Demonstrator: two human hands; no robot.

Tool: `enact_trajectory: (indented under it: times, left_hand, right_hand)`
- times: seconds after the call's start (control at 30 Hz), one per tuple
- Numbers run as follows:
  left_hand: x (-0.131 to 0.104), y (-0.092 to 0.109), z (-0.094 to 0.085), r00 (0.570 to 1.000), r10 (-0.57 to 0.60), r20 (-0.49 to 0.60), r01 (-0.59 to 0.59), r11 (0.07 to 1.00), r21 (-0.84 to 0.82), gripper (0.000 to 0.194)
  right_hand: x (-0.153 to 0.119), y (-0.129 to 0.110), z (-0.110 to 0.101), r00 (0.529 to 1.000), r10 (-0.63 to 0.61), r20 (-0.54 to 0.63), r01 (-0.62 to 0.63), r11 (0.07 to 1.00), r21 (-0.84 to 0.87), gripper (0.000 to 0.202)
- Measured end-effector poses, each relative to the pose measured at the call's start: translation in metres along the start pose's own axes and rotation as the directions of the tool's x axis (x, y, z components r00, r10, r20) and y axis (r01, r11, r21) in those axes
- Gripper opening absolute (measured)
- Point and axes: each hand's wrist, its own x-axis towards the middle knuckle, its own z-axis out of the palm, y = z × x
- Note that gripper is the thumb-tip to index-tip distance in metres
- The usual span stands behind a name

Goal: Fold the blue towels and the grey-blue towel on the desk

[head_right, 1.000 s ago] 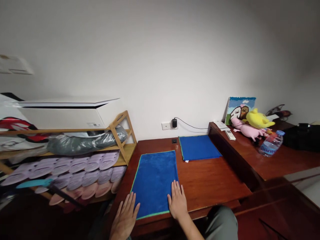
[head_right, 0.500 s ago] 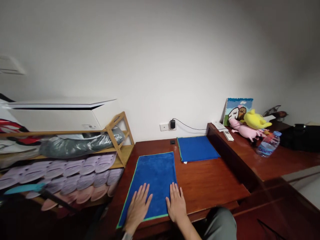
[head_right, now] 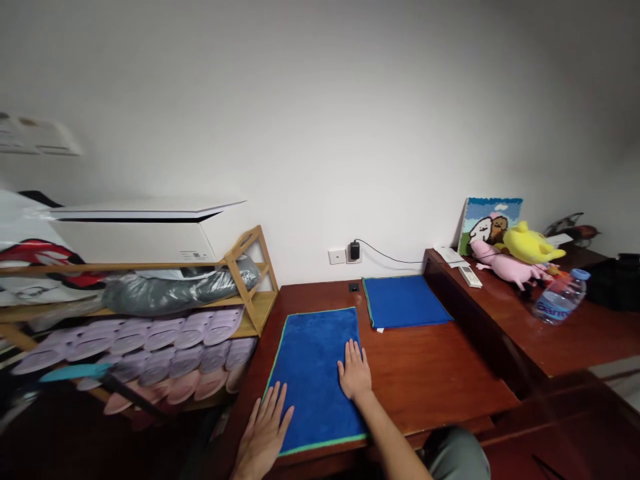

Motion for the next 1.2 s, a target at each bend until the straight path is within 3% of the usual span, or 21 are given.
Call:
enact_trajectory:
  times: [0.1,0.27,0.33,0.4,0.57,0.67,0.83,0.97,1.07,1.13,1.2]
  left_hand:
    - [0.028,0.028,-0.001,0.997,0.066,-0.028,-0.067,0.997,-0.035,0.064]
    - [0.109,0.107,0.001,0.962,0.264,0.066,-0.253,0.958,-0.136,0.058]
    - [0.128,0.114,0.007,0.958,0.262,0.118,-0.246,0.959,-0.138,0.057]
    - [0.131,0.095,0.014,0.971,0.198,0.136,-0.184,0.977,-0.112,0.057]
    - [0.103,0.002,0.024,0.997,-0.038,0.060,0.038,0.999,0.008,0.062]
    - [0.092,-0.025,0.025,0.998,-0.052,0.046,0.050,0.998,0.035,0.064]
    - [0.090,-0.022,0.031,1.000,-0.024,-0.008,0.024,0.999,0.044,0.065]
    - [0.083,-0.029,0.037,0.998,0.004,-0.061,-0.002,0.999,0.036,0.063]
    - [0.081,-0.034,0.037,0.996,0.022,-0.091,-0.019,0.999,0.042,0.062]
    - [0.093,-0.024,0.033,0.992,0.052,-0.112,-0.045,0.997,0.056,0.062]
    - [0.119,0.001,0.030,0.988,0.104,-0.118,-0.098,0.994,0.055,0.061]
  right_hand:
    - [0.001,0.004,0.009,1.000,0.002,0.008,-0.002,1.000,0.006,0.071]
    - [0.000,0.005,0.010,0.999,-0.007,0.033,0.007,1.000,-0.004,0.071]
    - [0.002,0.005,0.008,0.999,-0.008,0.044,0.008,1.000,0.001,0.071]
    - [0.002,0.005,0.008,0.999,-0.003,0.043,0.002,1.000,0.012,0.072]
    - [0.000,0.006,0.013,0.999,0.010,0.035,-0.011,1.000,0.023,0.072]
    - [0.003,0.005,0.014,0.999,0.033,0.023,-0.033,0.999,0.016,0.070]
    - [0.048,-0.002,-0.006,1.000,0.025,-0.007,-0.024,0.999,0.026,0.070]
    - [0.103,-0.002,-0.025,0.998,0.020,0.061,-0.021,1.000,0.010,0.071]
    - [0.128,0.004,-0.023,0.994,0.047,0.103,-0.046,0.999,-0.013,0.072]
    - [0.133,0.008,-0.016,0.994,0.048,0.096,-0.045,0.999,-0.025,0.072]
    - [0.133,0.012,-0.008,0.995,0.044,0.087,-0.042,0.999,-0.034,0.072]
